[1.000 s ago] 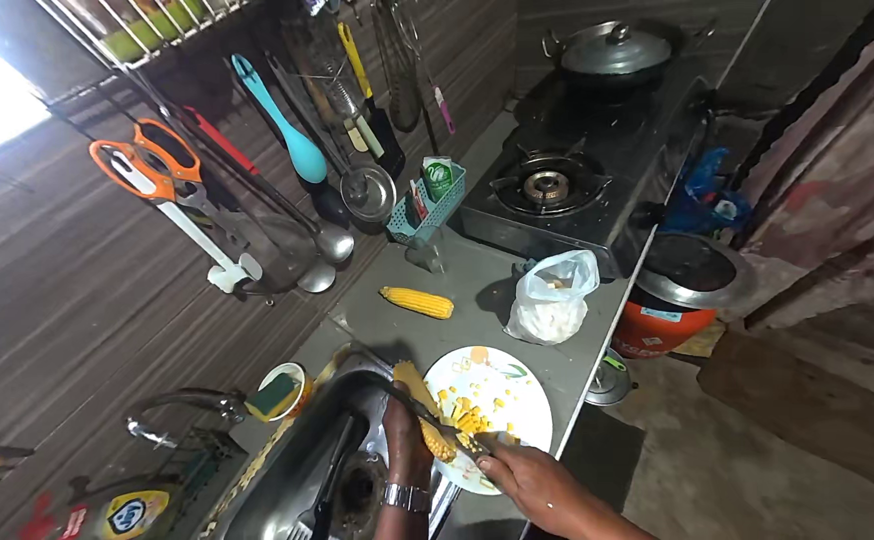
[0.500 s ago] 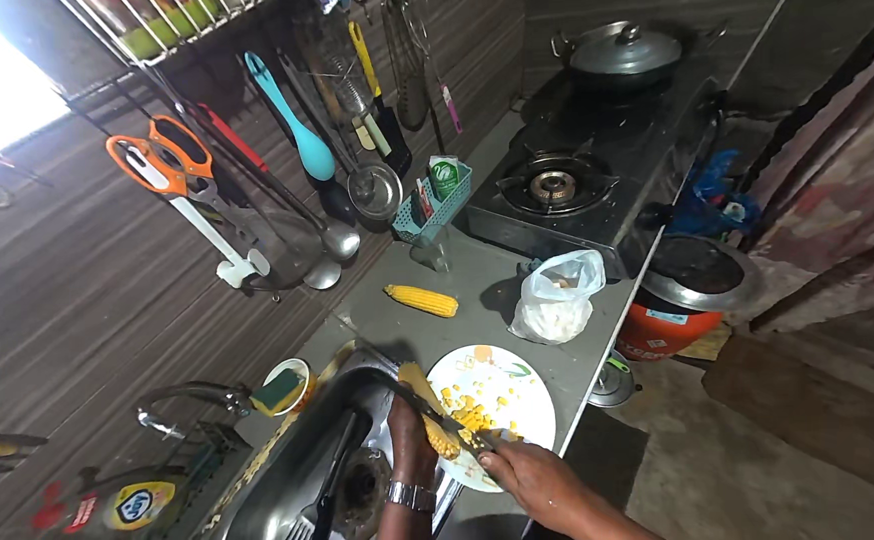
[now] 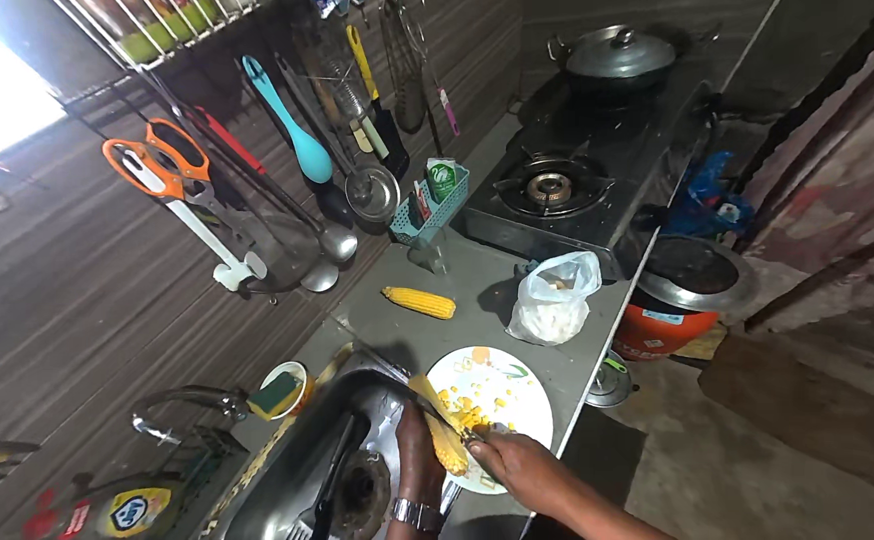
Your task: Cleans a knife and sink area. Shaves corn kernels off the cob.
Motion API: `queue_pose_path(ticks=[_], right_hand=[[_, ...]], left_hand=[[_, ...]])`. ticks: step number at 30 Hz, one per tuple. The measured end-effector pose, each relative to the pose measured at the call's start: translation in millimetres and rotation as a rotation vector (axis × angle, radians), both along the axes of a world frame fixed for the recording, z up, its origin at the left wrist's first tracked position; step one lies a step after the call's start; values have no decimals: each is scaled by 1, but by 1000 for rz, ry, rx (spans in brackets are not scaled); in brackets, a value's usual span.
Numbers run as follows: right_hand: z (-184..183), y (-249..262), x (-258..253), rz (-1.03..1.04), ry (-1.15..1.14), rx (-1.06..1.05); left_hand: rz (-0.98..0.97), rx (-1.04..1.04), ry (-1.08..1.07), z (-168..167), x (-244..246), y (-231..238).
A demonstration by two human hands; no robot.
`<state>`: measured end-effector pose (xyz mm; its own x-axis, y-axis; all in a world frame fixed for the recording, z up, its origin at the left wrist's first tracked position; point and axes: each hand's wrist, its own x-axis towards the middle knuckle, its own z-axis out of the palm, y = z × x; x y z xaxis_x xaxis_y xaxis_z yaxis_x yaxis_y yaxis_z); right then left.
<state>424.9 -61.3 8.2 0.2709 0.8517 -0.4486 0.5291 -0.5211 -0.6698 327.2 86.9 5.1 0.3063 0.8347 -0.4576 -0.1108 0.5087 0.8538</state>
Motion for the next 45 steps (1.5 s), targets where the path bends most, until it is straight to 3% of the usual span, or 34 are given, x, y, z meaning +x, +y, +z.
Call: queue_pose_path(ticks=[34, 39, 45], right_hand=[[1, 15, 1, -14, 6, -29], [9, 11, -3, -4, 20, -34], [9, 14, -1, 9, -7, -35]], left_hand=[[-84, -55, 54, 20, -22, -31], [-60, -51, 104, 21, -29, -18], [-69, -60, 43, 25, -31, -26]])
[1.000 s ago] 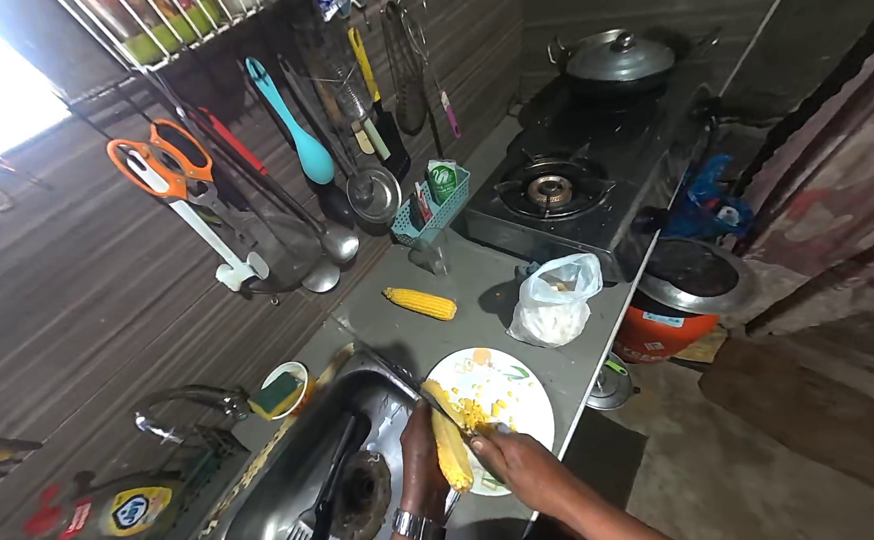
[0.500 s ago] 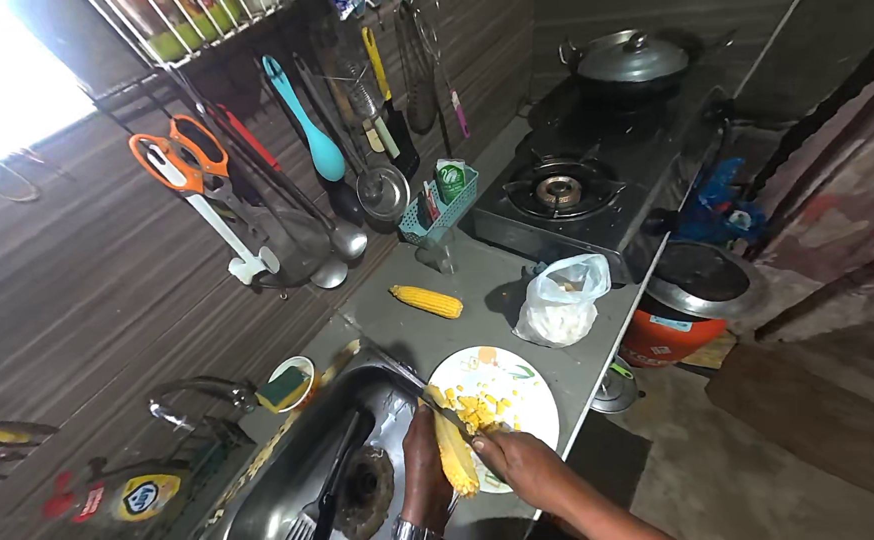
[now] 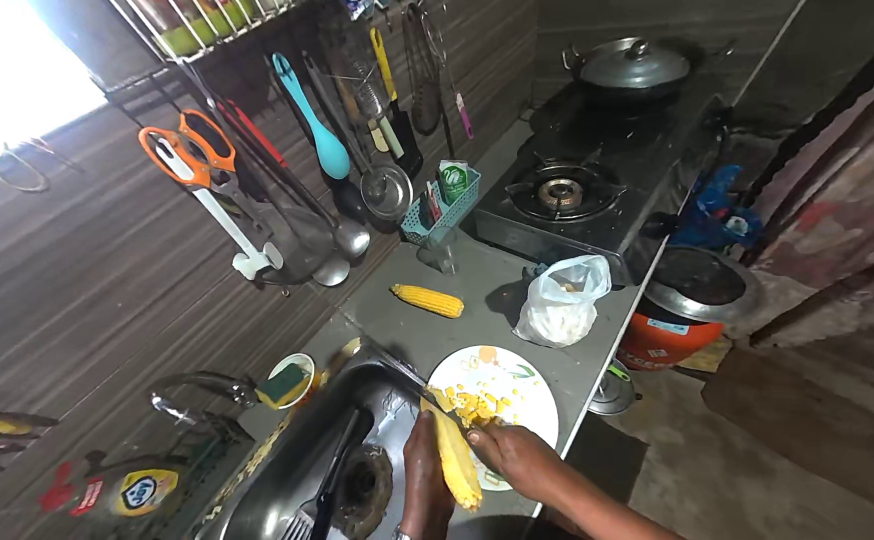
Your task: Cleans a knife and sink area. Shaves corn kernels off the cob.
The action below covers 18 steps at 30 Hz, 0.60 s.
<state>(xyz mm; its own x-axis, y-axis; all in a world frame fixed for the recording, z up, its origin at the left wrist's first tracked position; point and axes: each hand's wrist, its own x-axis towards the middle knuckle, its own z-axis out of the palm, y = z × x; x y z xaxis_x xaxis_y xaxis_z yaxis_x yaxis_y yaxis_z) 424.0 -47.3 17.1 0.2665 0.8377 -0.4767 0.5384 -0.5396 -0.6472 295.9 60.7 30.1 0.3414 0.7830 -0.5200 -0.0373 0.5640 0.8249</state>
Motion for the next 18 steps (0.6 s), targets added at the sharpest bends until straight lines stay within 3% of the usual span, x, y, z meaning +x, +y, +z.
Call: queue_pose_path(ticks=[9, 18], right_hand=[[-6, 12, -1, -8, 77, 49], [-10, -4, -3, -37, 62, 60]], left_hand=[[-38, -40, 47, -7, -13, -22], [-19, -38, 39, 0, -11, -10]])
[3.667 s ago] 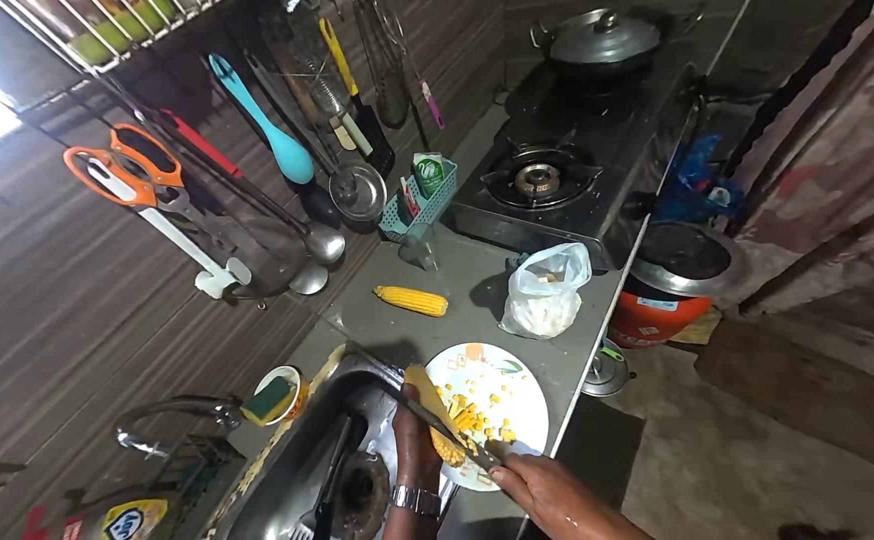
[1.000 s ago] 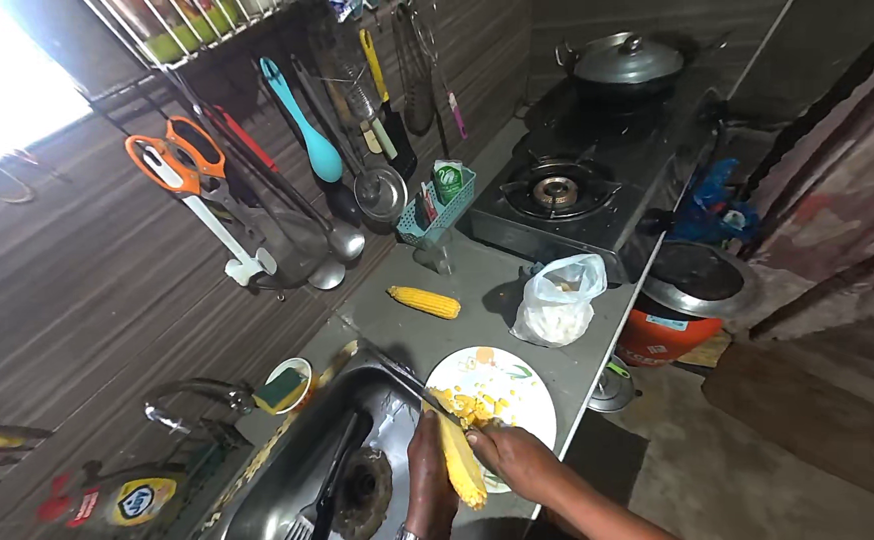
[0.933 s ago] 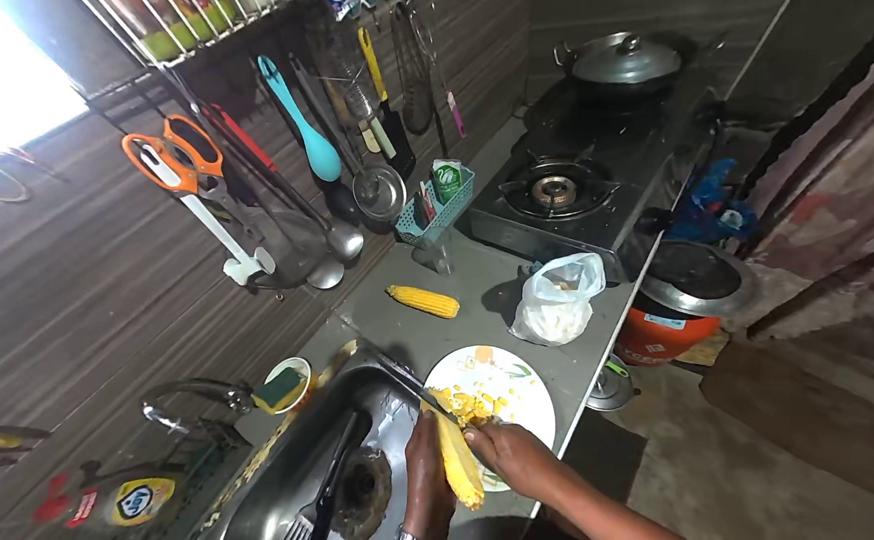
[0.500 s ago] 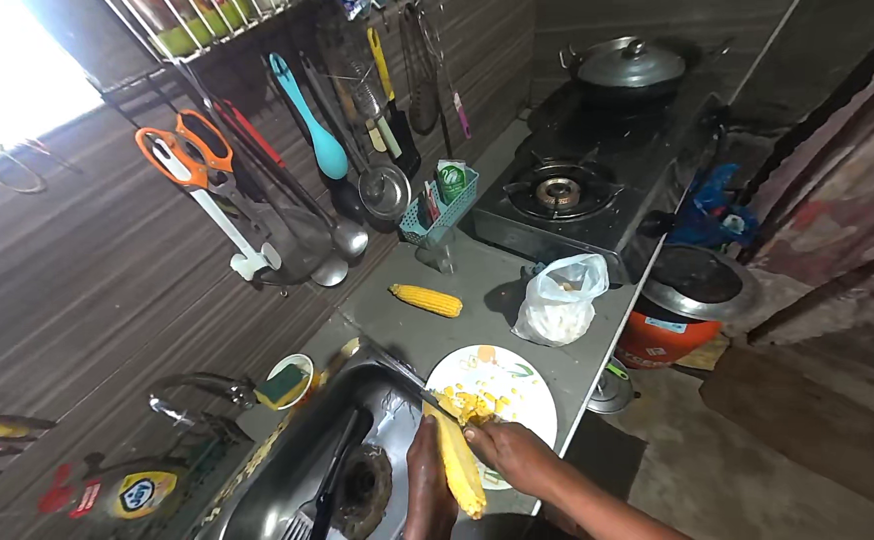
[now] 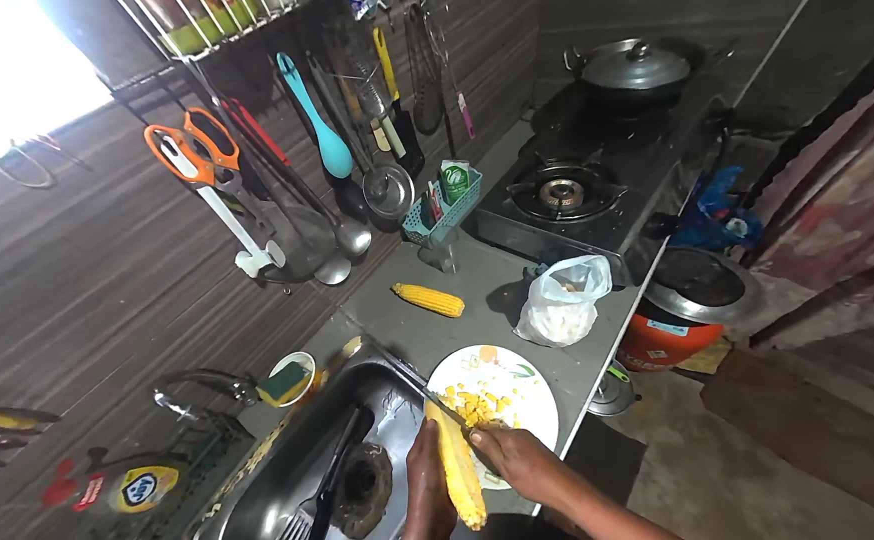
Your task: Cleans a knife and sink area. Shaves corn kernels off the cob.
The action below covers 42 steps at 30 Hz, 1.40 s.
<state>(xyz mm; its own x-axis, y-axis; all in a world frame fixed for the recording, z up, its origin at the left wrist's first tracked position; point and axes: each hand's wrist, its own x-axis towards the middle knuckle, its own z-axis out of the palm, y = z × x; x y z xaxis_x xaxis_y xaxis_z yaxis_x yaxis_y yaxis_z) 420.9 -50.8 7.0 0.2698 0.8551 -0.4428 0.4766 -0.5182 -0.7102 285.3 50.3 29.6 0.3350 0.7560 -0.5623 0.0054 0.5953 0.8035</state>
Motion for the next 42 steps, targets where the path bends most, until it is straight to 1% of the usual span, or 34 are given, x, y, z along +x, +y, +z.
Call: queue_pose_path(ticks=[3, 5, 9, 12, 14, 21, 24, 28, 31, 35, 42], right_hand=[[-2, 5, 8, -38, 31, -27], [-3, 6, 15, -102, 61, -29], [6, 1, 8, -125, 84, 10], [6, -4, 6, -108, 66, 23], [12, -10, 2, -90, 45, 45], [35, -51, -19, -39, -93, 166], [45, -68, -24, -34, -109, 187], [44, -83, -27, -48, -126, 212], [46, -88, -28, -53, -104, 197], [42, -89, -29, -57, -132, 181], [37, -83, -29, -40, -171, 104]], left_hand=[[-89, 30, 56, 0, -3, -13], [-142, 38, 62, 5, -5, -21], [-4, -69, -52, 2, -3, -5], [-4, -178, -119, -1, -2, 11], [-18, -192, -168, -2, 2, 17], [56, -70, -192, -7, 23, 48], [28, -53, -223, -13, 29, 62], [27, -48, -147, -11, 43, 69], [23, -48, -84, -8, 49, 69], [-5, -13, -43, -6, 50, 64], [15, 115, -93, -8, 45, 54]])
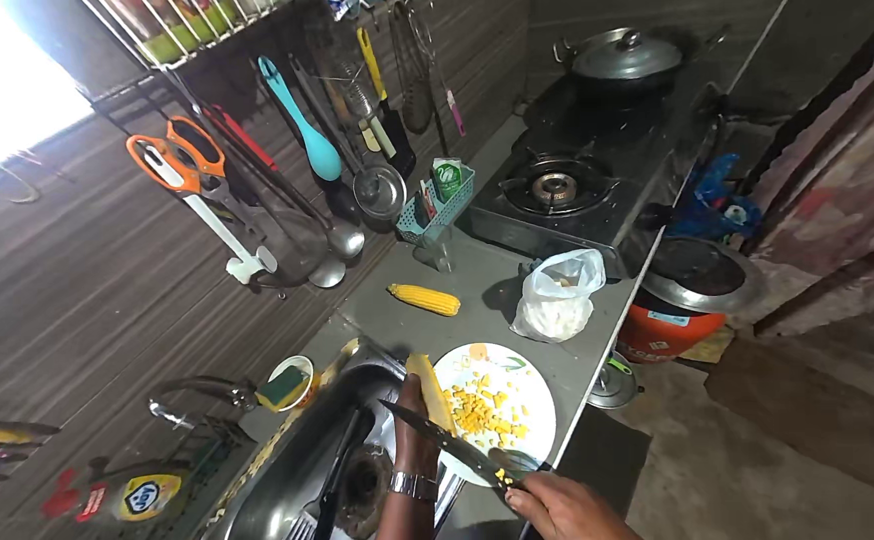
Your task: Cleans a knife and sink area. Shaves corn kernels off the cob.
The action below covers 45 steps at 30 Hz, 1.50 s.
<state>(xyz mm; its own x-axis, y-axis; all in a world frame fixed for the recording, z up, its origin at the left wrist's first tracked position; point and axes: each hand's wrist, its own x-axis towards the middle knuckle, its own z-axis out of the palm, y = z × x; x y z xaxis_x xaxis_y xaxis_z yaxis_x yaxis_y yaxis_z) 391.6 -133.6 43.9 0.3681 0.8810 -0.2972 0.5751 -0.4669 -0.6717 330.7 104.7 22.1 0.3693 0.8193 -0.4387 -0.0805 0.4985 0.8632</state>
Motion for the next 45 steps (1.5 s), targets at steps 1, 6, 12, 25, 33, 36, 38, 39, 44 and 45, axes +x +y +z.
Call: queue_pose_path(ticks=[1, 6, 12, 25, 33, 36, 38, 39, 44, 45], right_hand=[[-3, 3, 0, 2, -9, 11], [-19, 24, 6, 3, -51, 49], [-27, 49, 18, 57, 78, 15], [-31, 61, 21, 53, 73, -26], [-33, 59, 21, 60, 64, -71], [-38, 71, 27, 50, 74, -55], [-37, 71, 27, 40, 90, -41], [-35, 69, 26, 33, 96, -48], [-35, 65, 25, 47, 83, -101], [-36, 68, 26, 54, 79, -107]], left_hand=[[-6, -2, -6, 0, 0, -3], [-1, -30, -107, -3, -3, -17], [35, -63, -87, -13, -5, -23], [57, -74, -48, -12, -4, -17], [80, -71, -44, -14, -12, -16], [49, -117, -63, -10, -9, -27], [51, -107, -35, -8, -8, -25], [57, -90, -13, -7, -8, -23], [81, -84, -52, -13, -11, -18], [83, -91, -70, -14, -11, -19]])
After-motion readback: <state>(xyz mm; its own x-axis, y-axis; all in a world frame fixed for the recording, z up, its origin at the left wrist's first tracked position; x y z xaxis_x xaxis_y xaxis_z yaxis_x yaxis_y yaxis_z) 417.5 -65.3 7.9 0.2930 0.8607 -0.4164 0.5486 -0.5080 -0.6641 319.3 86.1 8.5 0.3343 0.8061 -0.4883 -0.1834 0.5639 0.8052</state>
